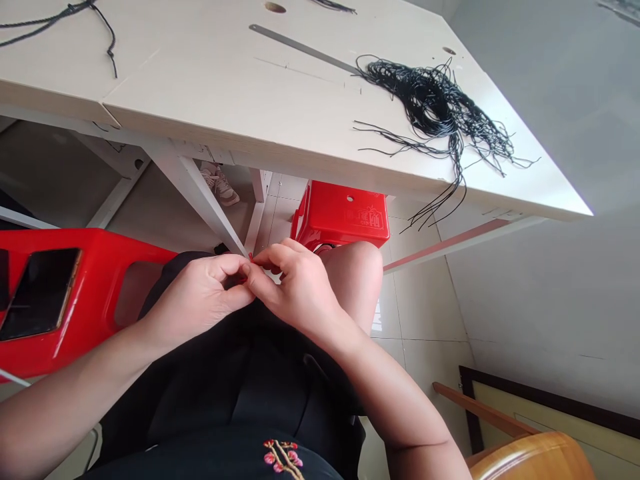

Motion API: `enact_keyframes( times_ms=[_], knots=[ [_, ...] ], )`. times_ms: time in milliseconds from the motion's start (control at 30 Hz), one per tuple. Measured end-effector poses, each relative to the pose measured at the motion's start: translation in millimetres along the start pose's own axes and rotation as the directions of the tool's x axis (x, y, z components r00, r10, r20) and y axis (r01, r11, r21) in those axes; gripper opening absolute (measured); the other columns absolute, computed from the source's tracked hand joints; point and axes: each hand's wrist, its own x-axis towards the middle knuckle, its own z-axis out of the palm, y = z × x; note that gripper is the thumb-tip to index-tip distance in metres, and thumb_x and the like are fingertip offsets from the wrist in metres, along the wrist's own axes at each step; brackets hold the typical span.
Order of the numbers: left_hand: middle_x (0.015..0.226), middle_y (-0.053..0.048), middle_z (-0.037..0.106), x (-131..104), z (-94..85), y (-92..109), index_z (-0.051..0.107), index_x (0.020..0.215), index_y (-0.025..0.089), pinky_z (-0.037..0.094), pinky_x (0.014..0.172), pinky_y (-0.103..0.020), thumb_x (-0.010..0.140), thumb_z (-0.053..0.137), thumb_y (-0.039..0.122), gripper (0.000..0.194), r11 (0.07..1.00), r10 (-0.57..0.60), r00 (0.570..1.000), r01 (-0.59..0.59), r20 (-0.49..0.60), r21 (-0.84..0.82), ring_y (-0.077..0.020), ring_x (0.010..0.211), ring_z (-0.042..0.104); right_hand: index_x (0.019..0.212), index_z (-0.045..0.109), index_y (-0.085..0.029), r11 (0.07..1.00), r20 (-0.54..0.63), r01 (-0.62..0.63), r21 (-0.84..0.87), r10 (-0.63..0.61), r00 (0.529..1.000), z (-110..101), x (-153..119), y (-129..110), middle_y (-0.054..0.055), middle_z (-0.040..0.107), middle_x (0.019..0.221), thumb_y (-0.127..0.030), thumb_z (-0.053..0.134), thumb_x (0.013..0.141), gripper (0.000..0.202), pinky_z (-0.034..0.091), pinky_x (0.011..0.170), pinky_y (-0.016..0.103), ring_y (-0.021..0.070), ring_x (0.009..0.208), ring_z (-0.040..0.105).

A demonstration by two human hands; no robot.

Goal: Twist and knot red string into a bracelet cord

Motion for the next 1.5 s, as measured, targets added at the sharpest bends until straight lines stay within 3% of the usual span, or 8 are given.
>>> enact_keyframes(
  times_ms=[167,467,633,700,800,1067,1367,1500],
  knots=[
    [0.055,0.005,0.057,0.4,0.1,2.2,0.060,0.059,0.018,0.039,0.052,-0.021,0.070,0.064,0.017,0.012,0.999,-0.033,0.999,0.033,-0.021,-0.005,-0.0109,0.054,0.049,0.062,0.049,-0.020,0.960,-0.011,0.151,-0.234,-0.158,0.987,3.3,3.4,-3.5,0.000,0.053,0.065,-0.013,0.053,0.083,0.022,0.042,0.058,0.026,0.0121,0.063,0.049],
    [0.056,0.004,0.058,4.6,2.6,-2.6,0.064,0.062,0.016,0.038,0.053,-0.022,0.065,0.072,0.022,0.010,0.999,-0.042,0.998,0.040,-0.049,-0.028,-0.0124,0.059,0.051,0.068,0.045,-0.021,0.955,0.070,0.245,-0.164,-0.237,0.969,3.3,11.8,-6.5,0.002,0.055,0.071,-0.013,0.048,0.087,0.021,0.047,0.068,0.029,0.0141,0.069,0.052],
    [0.065,0.001,0.066,9.8,0.4,-11.2,0.070,0.069,0.016,0.045,0.061,-0.022,0.068,0.077,0.026,0.012,0.952,-0.070,0.991,0.034,-0.111,-0.303,-0.0126,0.064,0.058,0.088,0.058,-0.021,0.971,-0.006,0.093,0.219,-0.094,0.996,5.1,7.4,-1.3,0.003,0.062,0.087,-0.025,0.058,0.091,0.006,0.053,0.075,0.029,0.0146,0.084,0.060],
    [0.068,0.000,0.068,11.2,-0.9,-13.4,0.071,0.070,0.016,0.047,0.064,-0.023,0.069,0.077,0.029,0.014,0.895,-0.086,0.988,0.019,-0.131,-0.445,-0.0125,0.065,0.060,0.102,0.057,-0.022,0.907,0.028,-0.018,0.420,0.007,1.000,7.0,3.9,2.7,0.004,0.064,0.096,-0.033,0.065,0.087,0.020,0.055,0.074,0.028,0.0152,0.090,0.062],
    [0.067,0.000,0.067,11.4,-1.9,-12.9,0.071,0.069,0.016,0.048,0.063,-0.022,0.070,0.077,0.029,0.014,0.846,-0.125,0.978,0.018,-0.167,-0.532,-0.0111,0.064,0.060,0.099,0.055,-0.022,0.835,0.047,-0.113,0.539,0.104,0.994,11.3,-0.3,5.7,0.000,0.063,0.082,-0.035,0.070,0.082,0.026,0.055,0.067,0.027,0.0132,0.077,0.063],
    [0.069,0.001,0.067,9.4,-0.2,-3.7,0.071,0.067,0.015,0.051,0.067,-0.022,0.070,0.078,0.026,0.013,0.757,-0.172,0.980,0.069,-0.096,-0.650,-0.0101,0.068,0.061,0.082,0.059,-0.018,0.922,-0.168,-0.022,0.386,0.093,0.981,17.7,-4.6,-4.7,0.000,0.062,0.071,-0.024,0.064,0.083,0.007,0.047,0.054,0.023,0.0099,0.060,0.056],
    [0.067,0.001,0.069,6.3,-3.3,-3.8,0.074,0.067,0.017,0.050,0.066,-0.017,0.067,0.083,0.026,0.012,0.625,-0.238,0.971,0.175,0.027,-0.761,-0.0080,0.068,0.062,0.079,0.065,-0.019,0.990,-0.329,0.119,0.076,-0.088,0.940,20.9,-8.8,-1.6,-0.003,0.057,0.059,-0.018,0.061,0.084,0.006,0.044,0.051,0.022,0.0081,0.052,0.049],
    [0.067,0.000,0.070,6.9,-2.8,-4.5,0.075,0.068,0.018,0.050,0.067,-0.017,0.066,0.084,0.026,0.012,0.631,-0.223,0.974,0.166,0.028,-0.758,-0.0080,0.068,0.062,0.080,0.064,-0.019,0.987,-0.324,0.108,0.117,-0.064,0.944,23.0,-10.1,0.0,-0.002,0.062,0.062,-0.017,0.061,0.084,0.006,0.046,0.051,0.022,0.0083,0.053,0.053]
  ],
)
